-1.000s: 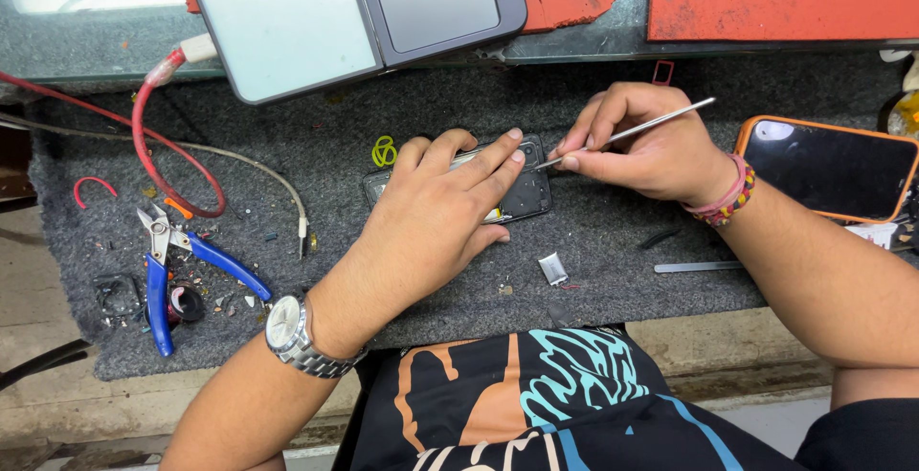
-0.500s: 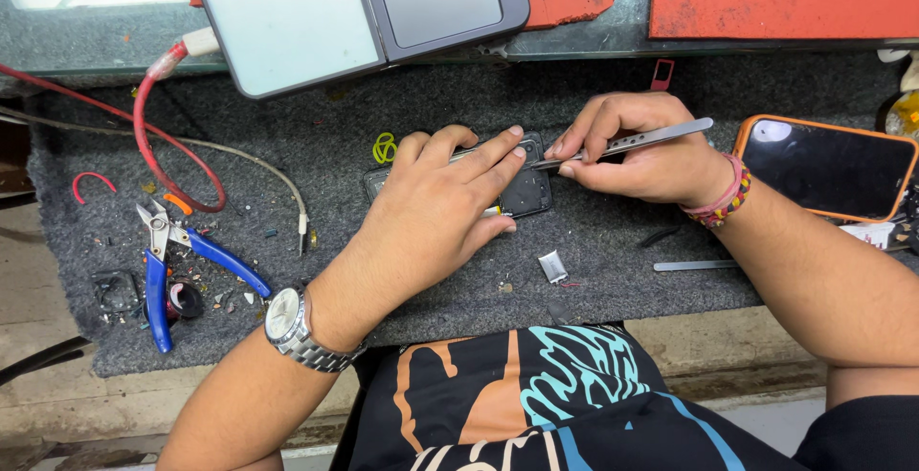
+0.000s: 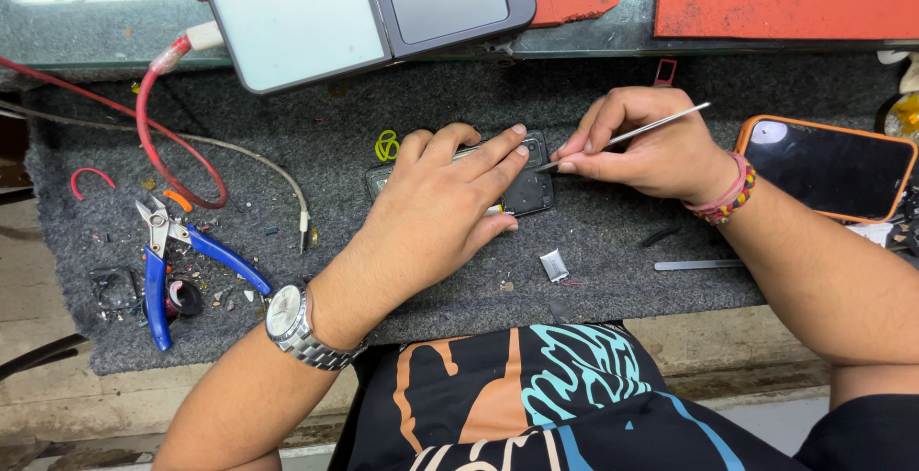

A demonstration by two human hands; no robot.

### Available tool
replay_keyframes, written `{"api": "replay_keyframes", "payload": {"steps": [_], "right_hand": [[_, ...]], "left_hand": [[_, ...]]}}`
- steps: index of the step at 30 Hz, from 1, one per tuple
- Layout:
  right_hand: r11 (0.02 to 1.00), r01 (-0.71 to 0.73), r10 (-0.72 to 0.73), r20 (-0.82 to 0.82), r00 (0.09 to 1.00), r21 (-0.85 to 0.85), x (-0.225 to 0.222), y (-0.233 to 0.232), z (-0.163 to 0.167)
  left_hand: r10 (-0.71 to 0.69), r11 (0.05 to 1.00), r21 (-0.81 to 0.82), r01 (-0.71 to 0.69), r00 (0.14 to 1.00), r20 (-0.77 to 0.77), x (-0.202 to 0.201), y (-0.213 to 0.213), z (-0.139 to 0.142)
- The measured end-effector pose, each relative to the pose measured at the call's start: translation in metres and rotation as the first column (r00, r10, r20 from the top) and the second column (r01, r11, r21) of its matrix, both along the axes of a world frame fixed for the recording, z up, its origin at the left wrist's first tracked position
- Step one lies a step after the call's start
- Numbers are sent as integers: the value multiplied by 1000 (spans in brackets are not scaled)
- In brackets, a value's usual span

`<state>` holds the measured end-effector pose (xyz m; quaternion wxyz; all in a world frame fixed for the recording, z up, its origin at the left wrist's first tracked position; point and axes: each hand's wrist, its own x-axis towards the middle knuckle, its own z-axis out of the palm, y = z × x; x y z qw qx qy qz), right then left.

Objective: The person uses a metal spudger to pry and lift internal components inside a disassembled smartphone. They carefully separate the battery and other parts from the frame, then place the phone on the workbench to continue prying at the edges.

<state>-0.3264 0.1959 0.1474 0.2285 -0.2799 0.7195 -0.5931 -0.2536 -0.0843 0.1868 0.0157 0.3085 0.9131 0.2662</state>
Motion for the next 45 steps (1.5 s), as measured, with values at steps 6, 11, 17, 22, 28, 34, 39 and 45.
{"api": "replay_keyframes", "payload": {"steps": [6,11,17,22,28,34,39,45], "right_hand": [[1000,11,-6,153,988,-27,0,-1,7],[996,55,-42,188,981,-65,8,-7,16],[995,-104,104,-195,975,9,19,-11,30],[991,-126,113,-214,970,-47,16,-3,41],[1000,17,-18,-142,990,-8,8,-2,40],[981,153,-150,-36,988,115,9,-8,37],[998,-51,60,-225,973,48,14,-12,40],[987,-156,155,-332,930,24,21,-11,45]], "left_hand": [[4,1000,-3,-4,1000,-2,0,0,0],[8,999,42,-7,1000,-21,0,0,-2],[-8,986,163,17,998,-54,1,4,-3],[-26,954,298,36,999,-38,0,1,4],[62,950,306,-64,998,17,-5,-11,12],[132,966,219,-135,991,26,-11,-20,13],[40,940,333,-66,995,86,-8,-11,10],[-34,926,378,1,996,82,-3,-6,9]]}}
